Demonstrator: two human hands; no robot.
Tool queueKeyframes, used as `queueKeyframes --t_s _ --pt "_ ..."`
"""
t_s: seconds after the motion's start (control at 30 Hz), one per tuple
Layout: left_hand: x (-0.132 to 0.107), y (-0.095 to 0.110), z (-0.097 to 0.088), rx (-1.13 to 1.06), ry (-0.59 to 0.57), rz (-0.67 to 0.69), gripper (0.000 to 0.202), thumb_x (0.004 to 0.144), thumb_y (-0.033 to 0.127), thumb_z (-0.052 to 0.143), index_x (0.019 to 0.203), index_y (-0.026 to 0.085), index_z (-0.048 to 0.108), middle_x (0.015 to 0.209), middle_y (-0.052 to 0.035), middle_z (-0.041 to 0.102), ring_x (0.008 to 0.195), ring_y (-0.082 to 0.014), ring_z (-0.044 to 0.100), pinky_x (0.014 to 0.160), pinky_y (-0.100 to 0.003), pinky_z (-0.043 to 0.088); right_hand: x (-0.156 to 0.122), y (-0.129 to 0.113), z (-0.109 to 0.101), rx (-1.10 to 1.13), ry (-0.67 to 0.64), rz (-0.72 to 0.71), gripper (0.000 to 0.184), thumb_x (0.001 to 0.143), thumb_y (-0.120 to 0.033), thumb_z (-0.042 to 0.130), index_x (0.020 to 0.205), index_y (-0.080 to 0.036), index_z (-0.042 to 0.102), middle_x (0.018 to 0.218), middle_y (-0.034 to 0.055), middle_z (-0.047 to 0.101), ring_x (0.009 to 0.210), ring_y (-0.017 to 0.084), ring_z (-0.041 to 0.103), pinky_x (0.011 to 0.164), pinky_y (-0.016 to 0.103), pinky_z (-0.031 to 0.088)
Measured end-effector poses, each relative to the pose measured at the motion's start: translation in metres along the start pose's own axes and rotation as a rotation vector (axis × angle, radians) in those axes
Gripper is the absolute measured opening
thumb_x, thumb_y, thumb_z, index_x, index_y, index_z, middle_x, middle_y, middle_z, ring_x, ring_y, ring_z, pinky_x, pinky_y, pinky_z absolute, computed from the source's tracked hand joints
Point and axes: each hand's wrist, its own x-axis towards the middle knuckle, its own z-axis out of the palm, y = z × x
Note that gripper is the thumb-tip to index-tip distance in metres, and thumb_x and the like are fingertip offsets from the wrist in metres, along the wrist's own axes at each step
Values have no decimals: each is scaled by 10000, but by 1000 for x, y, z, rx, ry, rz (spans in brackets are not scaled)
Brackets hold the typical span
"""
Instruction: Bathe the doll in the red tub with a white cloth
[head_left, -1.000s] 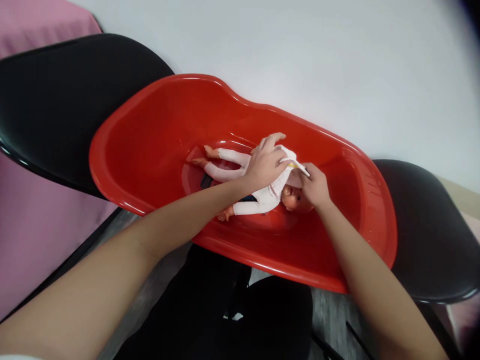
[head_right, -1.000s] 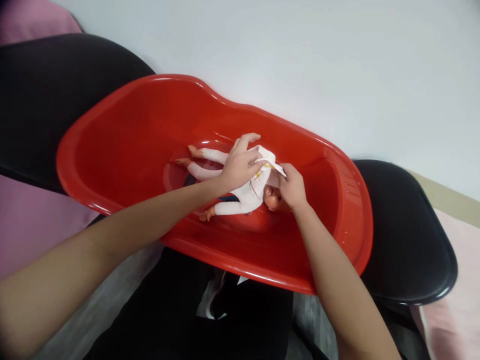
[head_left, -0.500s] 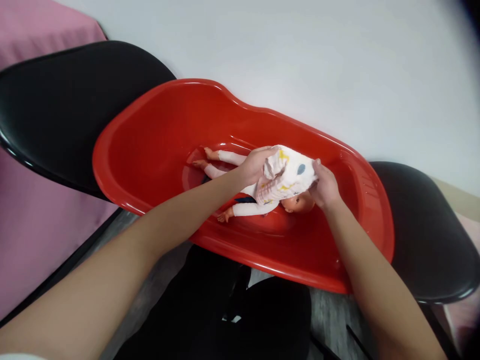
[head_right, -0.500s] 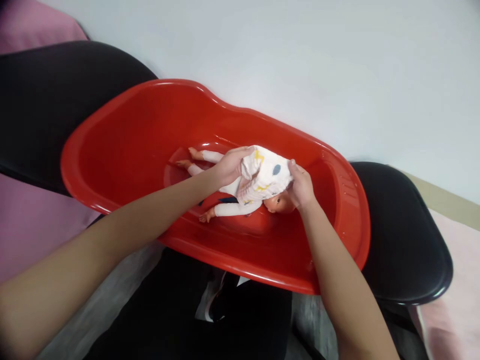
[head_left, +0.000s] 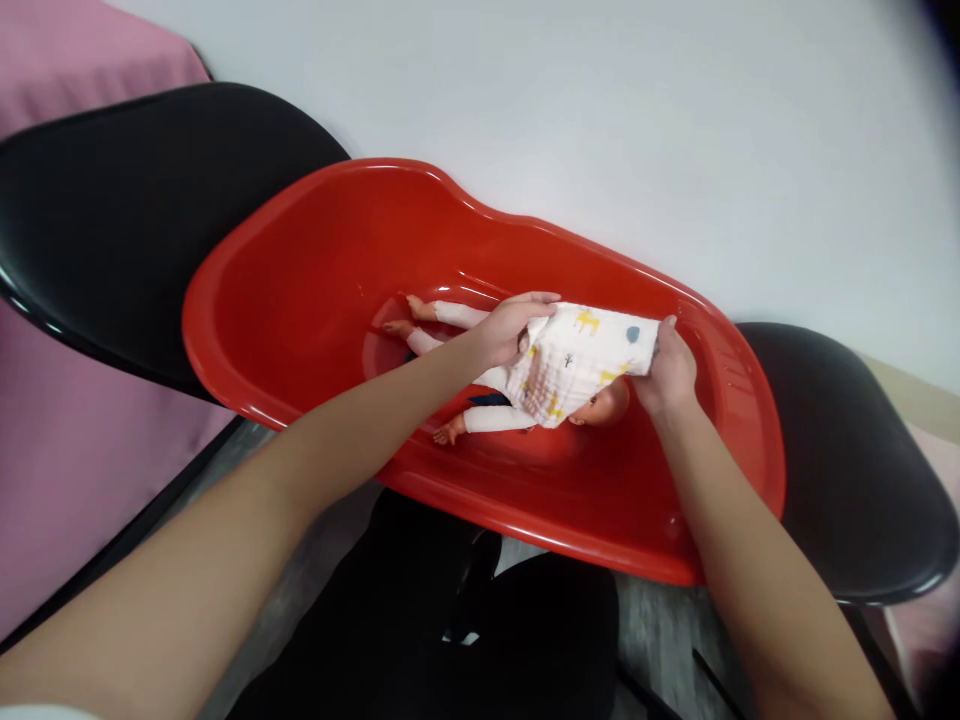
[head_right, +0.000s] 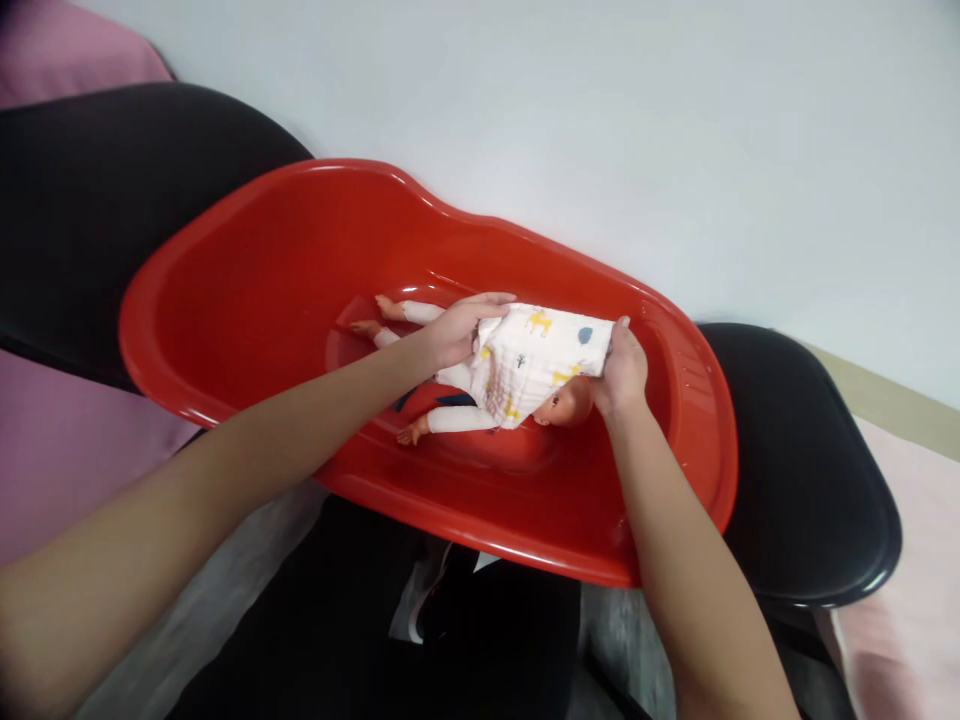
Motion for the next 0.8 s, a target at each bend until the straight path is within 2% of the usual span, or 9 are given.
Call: queueKeyframes --t_s 0.13,0.23,0.3,0.4,0.47,0.57,0.67,0.8 --pt "-8 9 -2 -134 -49 -51 455 875 223 670 1329 223 645 1316 -96 725 1283 -295 665 1126 -485 535 -3 -11 3 72 -15 70 571 932 -776 610 1062 -224 680 1159 118 754 1179 321 721 940 460 657" --pt "-6 9 1 -222 -38 -4 333 966 257 608 1292 266 673 1325 -41 719 1365 -275 614 1145 -478 534 -11 -24 10 101 -159 103 503 916 -695 691 1126 -239 680 1215 94 746 1169 287 718 971 430 637" --pt "-4 6 6 -263 -25 19 275 1034 276 551 1273 272 688 1348 -20 714 1400 -258 575 1186 -468 504 -18 -27 17 78 -252 137 480 875 -653 760 1132 -256 675 1153 69 753 1060 262 736 905 404 643" --pt "-6 1 15 -309 -98 -41 288 1057 267 553 1326 254 656 1423 -36 687 1372 -235 592 1215 -432 477 -28 -23 29 20 -370 217 470 826 -644 814 1055 -261 666 1001 44 745 867 232 727 775 374 635" --pt "-10 -1 19 -300 -161 -85 362 1048 280 565 1405 248 611 1455 -71 672 1365 -240 615 1197 -427 490 -34 -19 36 -20 -442 245 493 816 -648 825 1070 -258 665 1008 48 743 853 233 722 754 376 627" --pt "-15 1 24 -224 -212 -142 471 1050 437 540 1481 254 593 1477 -108 661 1427 -284 583 1184 -455 492 -38 -13 42 -114 -505 224 617 789 -656 852 1208 -256 640 1135 76 749 952 263 729 786 386 623" --pt "-19 5 24 -207 -277 -204 629 1054 650 404 1540 285 564 1519 -119 632 1475 -298 544 1173 -485 489 -38 -10 43 -189 -517 164 700 782 -718 830 1251 -253 599 1185 97 743 1000 280 721 800 385 614" --pt "-23 11 26 -255 -411 -232 697 1078 696 237 1619 325 472 1653 -78 506 1512 -241 507 1166 -432 488 -36 -8 40 -288 -442 97 625 843 -724 770 1217 -248 617 1137 84 744 978 267 707 814 381 598"
